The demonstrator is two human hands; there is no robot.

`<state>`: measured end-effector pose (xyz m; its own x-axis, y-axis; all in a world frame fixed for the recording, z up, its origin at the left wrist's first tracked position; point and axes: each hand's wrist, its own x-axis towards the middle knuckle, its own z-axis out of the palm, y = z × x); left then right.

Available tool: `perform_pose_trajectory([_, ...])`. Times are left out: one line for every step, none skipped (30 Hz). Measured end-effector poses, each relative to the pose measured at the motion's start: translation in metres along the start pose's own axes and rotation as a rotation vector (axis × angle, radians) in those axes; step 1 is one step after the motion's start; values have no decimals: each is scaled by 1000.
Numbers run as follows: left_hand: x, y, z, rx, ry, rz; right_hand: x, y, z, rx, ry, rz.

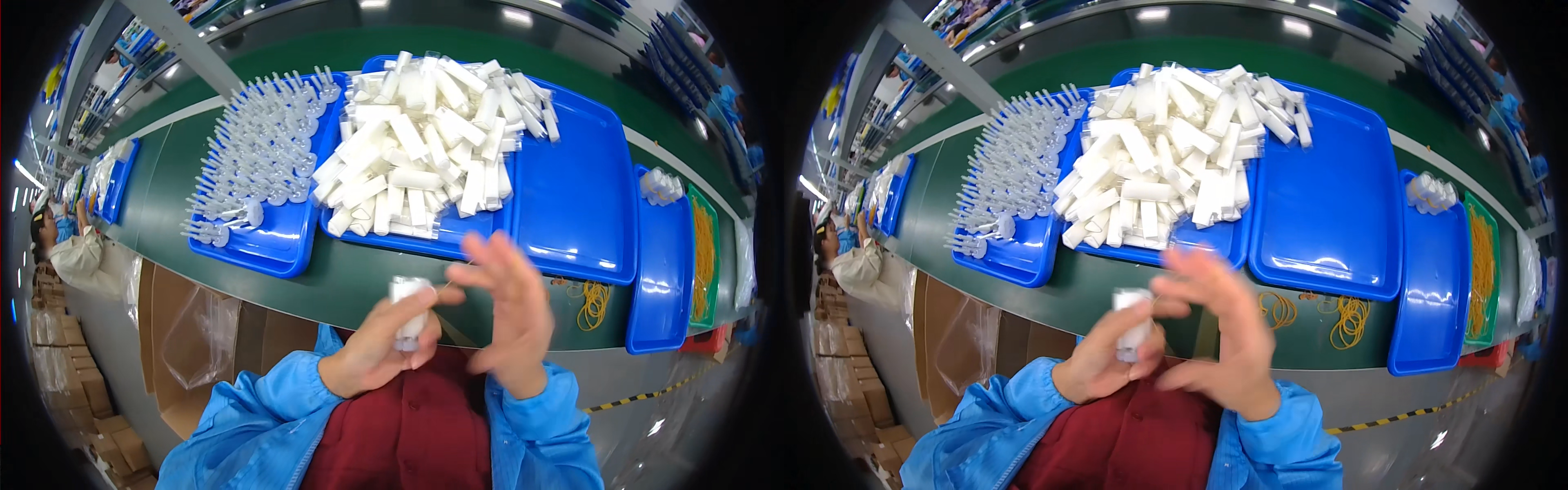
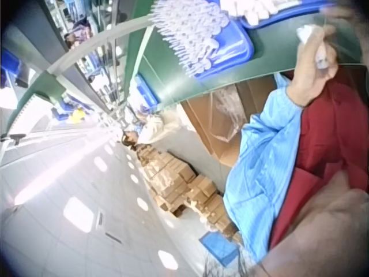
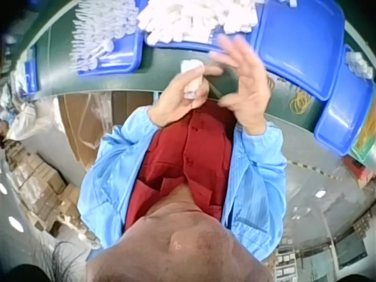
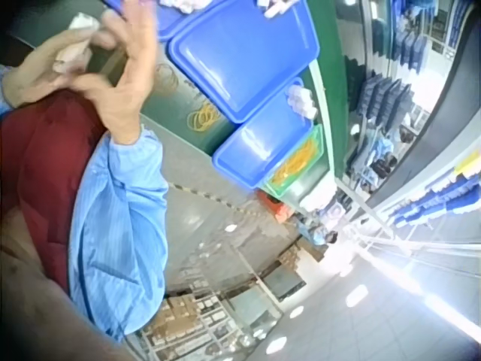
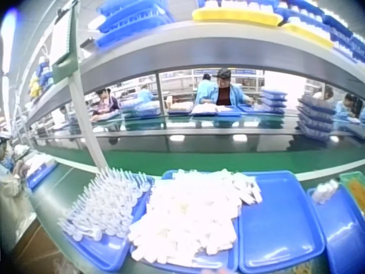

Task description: Assembling and bundling small white plastic components using rubber bands on an industrial assembly line.

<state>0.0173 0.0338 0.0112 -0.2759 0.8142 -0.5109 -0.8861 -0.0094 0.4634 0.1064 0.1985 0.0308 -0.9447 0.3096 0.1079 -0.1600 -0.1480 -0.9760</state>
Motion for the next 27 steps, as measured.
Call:
perform_pose_trajectory([-5, 4, 11, 79, 44, 236, 1, 0, 5, 527, 313, 210])
perform_pose_trajectory([-4, 2, 13, 406, 103, 476, 0, 7, 3, 728, 290, 267])
perform_pose_trajectory([-4, 0, 13, 737, 169, 710, -5, 16, 0, 927, 264, 327])
perform_pose_trajectory([-2, 3, 12, 974, 179, 793, -9, 23, 0, 628, 166, 203])
perform_pose_trajectory([-2, 5, 10, 1214, 195, 865, -14, 29, 1, 334, 63, 76])
perform_pose_trajectory([0, 1, 5, 1378, 239, 840, -17, 32, 2, 44, -43, -57])
perform_pose_trajectory([2, -1, 2, 1454, 240, 916, -15, 25, 0, -248, -140, -196])
perform_pose_trajectory([2, -2, 0, 1461, 235, 918, -12, 19, 2, -477, -157, -263])
perform_pose_trajectory([2, -3, -1, 1467, 233, 919, -11, 13, 5, -702, -169, -337])
perform_pose_trajectory([5, -4, -2, 1417, 219, 954, -12, 10, 6, -729, -157, -371])
perform_pose_trajectory([1, -1, 3, 1400, 243, 878, -15, 9, 7, -779, -130, -391])
perform_pose_trajectory([2, -1, 1, 1399, 231, 901, -16, 6, 11, -788, -136, -351])
perform_pose_trajectory([3, -2, 0, 1390, 206, 922, -18, 1, 13, -809, -137, -301])
perform_pose_trajectory([-1, 0, -2, 1412, 180, 843, -18, -2, 16, -773, -157, -281])
perform_pose_trajectory([-8, 2, -3, 1432, 151, 762, -18, -5, 20, -738, -174, -259])
perform_pose_trajectory([-13, 5, -2, 1451, 106, 680, -20, -7, 20, -710, -178, -234])
perform_pose_trajectory([-17, 13, -3, 1517, 111, 834, -24, -8, 16, -683, -104, -225])
perform_pose_trajectory([-23, 28, -5, 1581, 111, 987, -29, -9, 9, -655, -25, -215])
perform_pose_trajectory([-26, 43, -6, 1643, 82, 1142, -36, -11, -3, -631, 79, -203])
perform_pose_trajectory([-31, 60, -11, 1667, 194, 1098, -44, -15, -20, -584, 200, -208])
perform_pose_trajectory([-34, 70, -27, 1621, 439, 1114, -52, -22, -40, -551, 327, -215])
perform_pose_trajectory([-42, 79, -31, 1568, 745, 1114, -56, -27, -63, -632, 425, -246])
perform_pose_trajectory([-45, 90, -43, 1619, 1011, 1134, -59, -36, -85, -740, 536, -277])
perform_pose_trajectory([-51, 102, -73, 1752, 1184, 1157, -61, -49, -104, -823, 653, -227])
perform_pose_trajectory([-55, 108, -93, 1760, 1347, 1044, -55, -63, -122, -896, 764, -197])
perform_pose_trajectory([-56, 114, -103, 1829, 1415, 1021, -52, -71, -151, -954, 817, -220])
perform_pose_trajectory([-55, 119, -120, 1888, 1413, 1006, -53, -79, -186, -1007, 864, -248])
